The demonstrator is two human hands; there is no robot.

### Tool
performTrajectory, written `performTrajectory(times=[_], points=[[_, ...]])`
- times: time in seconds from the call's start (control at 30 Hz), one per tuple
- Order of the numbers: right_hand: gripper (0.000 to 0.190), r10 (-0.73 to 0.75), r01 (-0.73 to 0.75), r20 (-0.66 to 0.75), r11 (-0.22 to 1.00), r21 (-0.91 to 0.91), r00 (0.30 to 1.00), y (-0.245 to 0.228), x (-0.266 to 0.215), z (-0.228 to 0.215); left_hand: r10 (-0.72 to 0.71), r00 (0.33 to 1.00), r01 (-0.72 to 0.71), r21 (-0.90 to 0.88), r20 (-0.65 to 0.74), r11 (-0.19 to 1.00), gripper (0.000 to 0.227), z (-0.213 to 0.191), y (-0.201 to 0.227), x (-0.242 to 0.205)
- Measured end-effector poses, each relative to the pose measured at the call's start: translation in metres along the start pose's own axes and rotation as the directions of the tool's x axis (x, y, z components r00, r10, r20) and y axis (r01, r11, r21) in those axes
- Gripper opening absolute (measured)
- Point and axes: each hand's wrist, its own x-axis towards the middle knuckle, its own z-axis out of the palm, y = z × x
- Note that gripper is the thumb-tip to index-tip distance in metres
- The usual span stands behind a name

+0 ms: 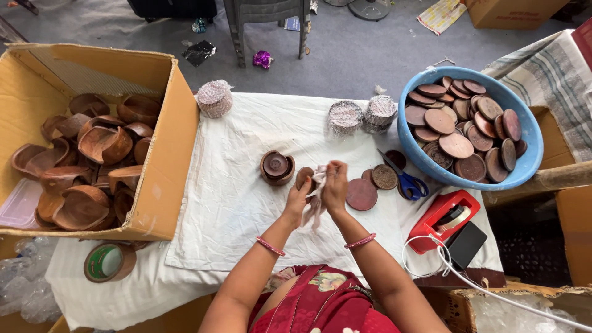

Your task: The person wipes a small wooden bowl with a white cloth, then places it into a larger wooden bowl. They then wrap the stacked bowls in bubble wrap and secure the bundle with clear tape.

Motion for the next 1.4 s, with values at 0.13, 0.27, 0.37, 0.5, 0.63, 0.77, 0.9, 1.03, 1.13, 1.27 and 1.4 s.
performTrajectory(times=[0.13, 0.27, 0.37, 0.5, 0.63, 0.77, 0.9, 1.03, 1.13, 1.27, 1.4], points=[[0.025, -0.277, 0.254, -0.144, 0.954, -0.156, 0.95, 0.021, 0.008, -0.001, -0.08, 0.996, 0.076, 0.145, 0.024, 0.986, 0.056, -0.005, 0.007, -0.002], [0.023, -0.369, 0.402, 0.224, 0.908, -0.121, 0.902, 0.011, -0.025, 0.007, 0.005, 0.99, 0.018, -0.169, 0.138, 0.986, 0.071, -0.004, 0.012, 0.005], [0.022, -0.331, 0.393, 0.424, 0.917, -0.065, 0.843, 0.031, -0.012, -0.004, 0.172, 0.985, -0.173, 0.081, 0.028, 0.982, 0.077, -0.021, 0.033, 0.017], [0.018, -0.004, 0.029, 0.354, 0.997, -0.065, 0.935, 0.041, 0.036, -0.031, 0.468, 0.881, -0.117, 0.927, -0.069, 0.356, 0.085, -0.055, 0.059, 0.036], [0.024, 0.082, 0.029, 0.293, 0.934, -0.356, 0.953, 0.003, 0.062, -0.066, 0.471, 0.882, 0.01, 1.0, -0.023, 0.03, 0.095, -0.07, 0.072, 0.044], [0.041, -0.01, 0.156, 0.292, 0.862, -0.482, 0.956, 0.022, 0.079, -0.102, 0.234, 0.972, 0.04, 0.987, -0.002, -0.158, 0.123, -0.073, 0.087, 0.05], [0.03, -0.062, 0.104, 0.234, 0.98, -0.172, 0.97, 0.03, 0.088, -0.181, 0.234, 0.972, 0.019, 0.993, 0.009, -0.117, 0.148, -0.085, 0.08, 0.052], [0.025, -0.375, 0.408, -0.169, 0.871, 0.272, 0.912, 0.017, 0.067, -0.348, 0.109, 0.982, 0.17, 0.977, -0.156, -0.127, 0.148, -0.055, 0.107, 0.014], [0.01, -0.408, 0.42, -0.682, 0.893, -0.16, 0.607, 0.107, 0.013, -0.524, 0.173, 0.98, 0.128, 0.978, -0.1, -0.163, 0.149, -0.064, 0.096, 0.004], [0.037, -0.191, -0.599, -0.835, 0.616, -0.512, 0.516, 0.164, -0.075, -0.642, 0.32, 0.944, -0.046, 0.994, 0.076, -0.1, 0.152, -0.077, 0.07, 0.014], [0.087, 0.361, -0.884, -0.812, 0.094, -0.458, 0.458, 0.193, -0.126, -0.63, 0.45, 0.886, -0.105, 0.994, 0.109, -0.033, 0.137, -0.091, 0.038, 0.028]])
